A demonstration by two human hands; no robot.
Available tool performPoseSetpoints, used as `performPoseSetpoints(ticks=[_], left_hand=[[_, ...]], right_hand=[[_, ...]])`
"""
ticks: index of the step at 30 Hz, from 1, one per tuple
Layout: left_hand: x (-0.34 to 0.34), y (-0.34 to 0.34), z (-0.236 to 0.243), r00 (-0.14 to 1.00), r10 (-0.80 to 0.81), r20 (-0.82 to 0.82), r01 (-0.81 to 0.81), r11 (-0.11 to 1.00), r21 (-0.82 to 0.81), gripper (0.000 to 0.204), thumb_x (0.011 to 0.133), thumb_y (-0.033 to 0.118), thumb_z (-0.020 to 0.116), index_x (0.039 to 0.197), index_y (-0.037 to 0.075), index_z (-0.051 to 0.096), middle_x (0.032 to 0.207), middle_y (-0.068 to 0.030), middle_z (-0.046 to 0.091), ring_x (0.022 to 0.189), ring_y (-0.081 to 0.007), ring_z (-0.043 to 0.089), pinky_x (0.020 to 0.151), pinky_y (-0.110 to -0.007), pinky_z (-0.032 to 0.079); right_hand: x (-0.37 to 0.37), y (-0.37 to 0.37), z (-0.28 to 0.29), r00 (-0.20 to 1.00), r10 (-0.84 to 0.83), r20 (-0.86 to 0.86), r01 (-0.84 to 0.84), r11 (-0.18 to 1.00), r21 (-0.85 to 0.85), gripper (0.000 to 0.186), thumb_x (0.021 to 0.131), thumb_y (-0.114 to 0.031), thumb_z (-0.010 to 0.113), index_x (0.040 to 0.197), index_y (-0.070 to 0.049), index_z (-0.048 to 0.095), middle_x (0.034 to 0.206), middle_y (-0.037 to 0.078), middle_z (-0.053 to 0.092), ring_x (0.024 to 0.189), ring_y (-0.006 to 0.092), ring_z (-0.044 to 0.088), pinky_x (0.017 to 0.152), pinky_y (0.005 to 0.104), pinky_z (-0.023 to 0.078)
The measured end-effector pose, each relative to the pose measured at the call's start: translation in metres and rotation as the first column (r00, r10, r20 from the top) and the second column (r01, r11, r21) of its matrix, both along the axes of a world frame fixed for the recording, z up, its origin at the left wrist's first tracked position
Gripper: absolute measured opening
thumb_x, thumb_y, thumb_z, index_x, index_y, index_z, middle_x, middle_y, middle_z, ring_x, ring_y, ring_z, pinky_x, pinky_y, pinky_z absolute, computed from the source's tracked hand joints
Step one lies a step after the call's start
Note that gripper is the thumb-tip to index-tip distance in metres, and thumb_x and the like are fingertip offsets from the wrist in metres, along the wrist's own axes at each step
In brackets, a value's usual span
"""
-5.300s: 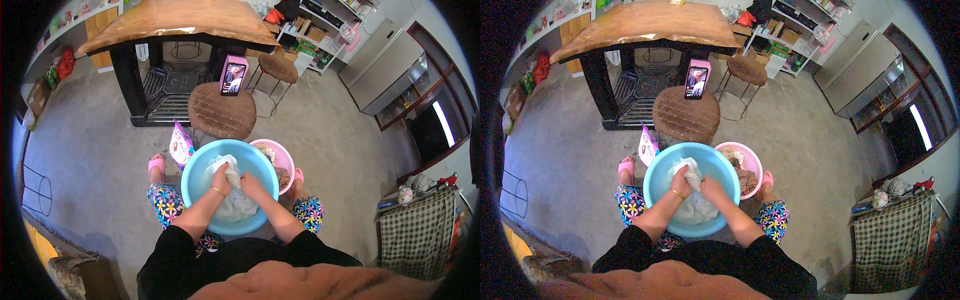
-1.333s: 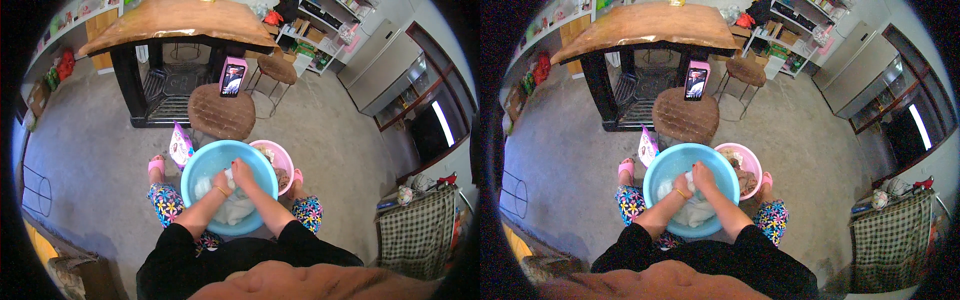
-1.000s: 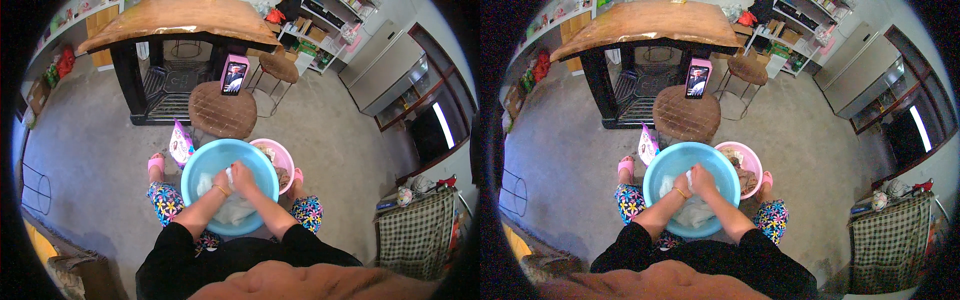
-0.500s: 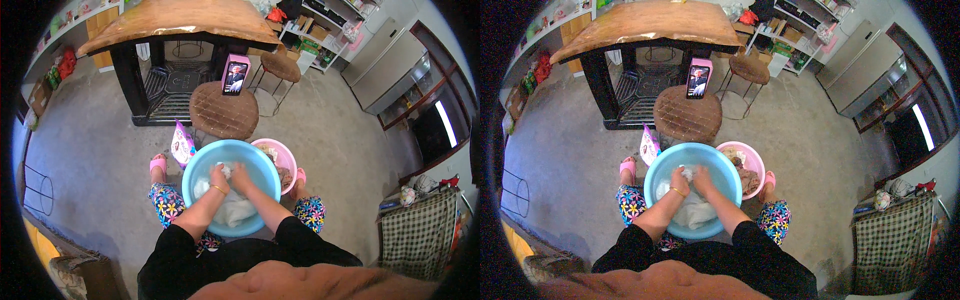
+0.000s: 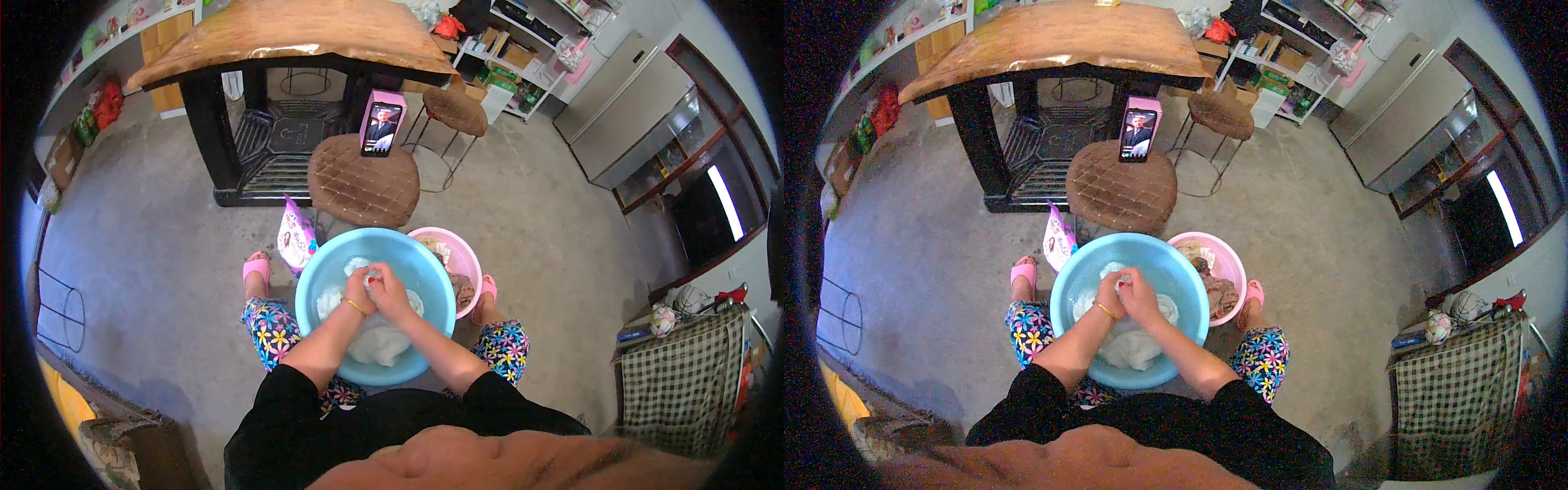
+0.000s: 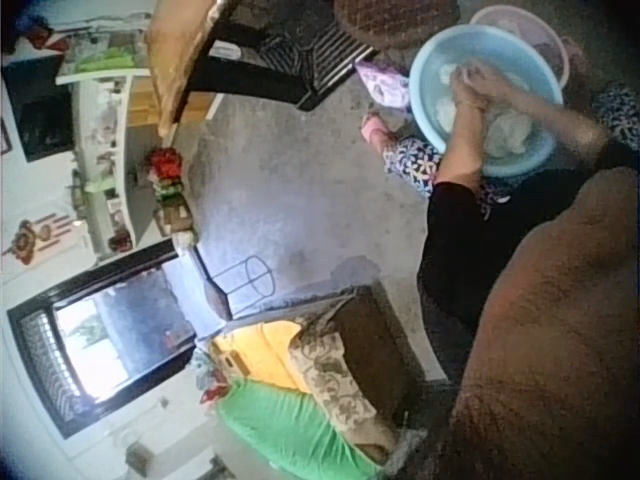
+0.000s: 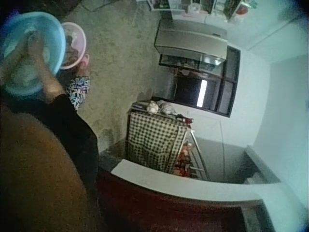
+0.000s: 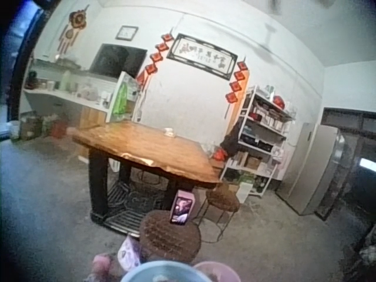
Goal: The person washes a white garment in a basin of water by hand, wrings it out, and places it into an adjacent basin. The person then takes a patterned garment from the basin and washes it in the water by hand.
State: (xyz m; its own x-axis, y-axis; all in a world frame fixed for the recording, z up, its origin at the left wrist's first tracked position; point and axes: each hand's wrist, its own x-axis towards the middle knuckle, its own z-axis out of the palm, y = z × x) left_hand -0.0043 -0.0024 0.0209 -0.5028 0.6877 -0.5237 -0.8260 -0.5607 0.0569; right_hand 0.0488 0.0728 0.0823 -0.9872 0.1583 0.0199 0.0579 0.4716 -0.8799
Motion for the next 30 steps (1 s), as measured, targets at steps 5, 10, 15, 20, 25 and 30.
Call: performPoseSetpoints(ticks=[5, 10, 15, 20, 25, 30], left_hand=[[-0.007, 0.000, -0.085, 0.948, 0.077, -0.309, 0.030, 0.944, 0.327, 0.028, 0.084, 0.027, 0.037, 0.098, 0.009, 0.052, 0.099, -0.0088, 0.056, 0.094, -0.0221, 0.052, 0.080, -0.036, 0.042], [0.010, 0.006, -0.031, 0.974, 0.166, -0.154, -0.171, 0.985, -0.021, 0.030, 0.088, 0.024, 0.029, 0.101, 0.010, 0.053, 0.100, -0.0079, 0.056, 0.096, -0.0221, 0.052, 0.080, -0.036, 0.042], [0.007, 0.011, -0.012, 0.982, 0.103, -0.157, -0.137, 0.966, -0.219, 0.032, 0.088, 0.024, 0.032, 0.107, 0.008, 0.052, 0.108, -0.0073, 0.055, 0.099, -0.0240, 0.051, 0.084, -0.034, 0.040], [0.007, 0.000, -0.023, 0.977, 0.127, -0.172, -0.144, 0.986, -0.090, 0.033, 0.088, 0.022, 0.030, 0.107, 0.008, 0.051, 0.110, -0.0073, 0.055, 0.099, -0.0240, 0.051, 0.087, -0.034, 0.039], [-0.001, 0.016, -0.089, 0.396, -0.314, -0.863, -0.272, 0.857, -0.437, 0.031, 0.087, 0.023, 0.031, 0.106, 0.007, 0.051, 0.106, -0.0090, 0.056, 0.097, -0.0248, 0.052, 0.089, -0.035, 0.039], [0.006, 0.004, -0.006, 0.974, 0.179, -0.142, -0.102, 0.898, 0.429, 0.031, 0.083, 0.027, 0.035, 0.101, 0.008, 0.053, 0.101, -0.0110, 0.057, 0.091, -0.0276, 0.055, 0.083, -0.042, 0.043]], right_hand=[[0.012, -0.022, 0.012, 0.992, 0.076, -0.105, -0.048, 0.968, 0.246, 0.022, 0.082, -0.013, 0.040, 0.103, -0.009, 0.045, 0.087, 0.018, 0.057, 0.077, 0.0373, 0.056, 0.068, 0.0432, 0.044], [-0.021, -0.006, -0.007, 0.998, -0.051, 0.033, 0.029, 0.880, 0.474, 0.025, 0.081, -0.011, 0.041, 0.106, -0.008, 0.045, 0.093, 0.020, 0.057, 0.085, 0.0392, 0.054, 0.071, 0.0453, 0.043], [-0.037, 0.013, -0.019, 0.991, -0.124, 0.047, 0.090, 0.890, 0.447, 0.030, 0.081, -0.010, 0.041, 0.110, -0.008, 0.043, 0.103, 0.021, 0.053, 0.088, 0.0388, 0.053, 0.073, 0.0457, 0.043], [0.006, -0.027, 0.012, 0.997, 0.032, -0.064, -0.002, 0.906, 0.424, 0.031, 0.080, -0.008, 0.041, 0.112, -0.007, 0.041, 0.105, 0.022, 0.051, 0.088, 0.0394, 0.052, 0.073, 0.0452, 0.043], [-0.024, 0.012, -0.010, 0.981, -0.148, -0.128, 0.185, 0.910, 0.372, 0.034, 0.080, -0.016, 0.045, 0.112, -0.005, 0.043, 0.106, 0.022, 0.051, 0.094, 0.0380, 0.050, 0.079, 0.0444, 0.041], [-0.030, 0.047, -0.020, 0.940, -0.011, 0.340, 0.049, 0.994, -0.102, 0.046, 0.085, -0.040, 0.039, 0.112, -0.004, 0.048, 0.111, 0.014, 0.052, 0.104, 0.0278, 0.048, 0.088, 0.0348, 0.037]])
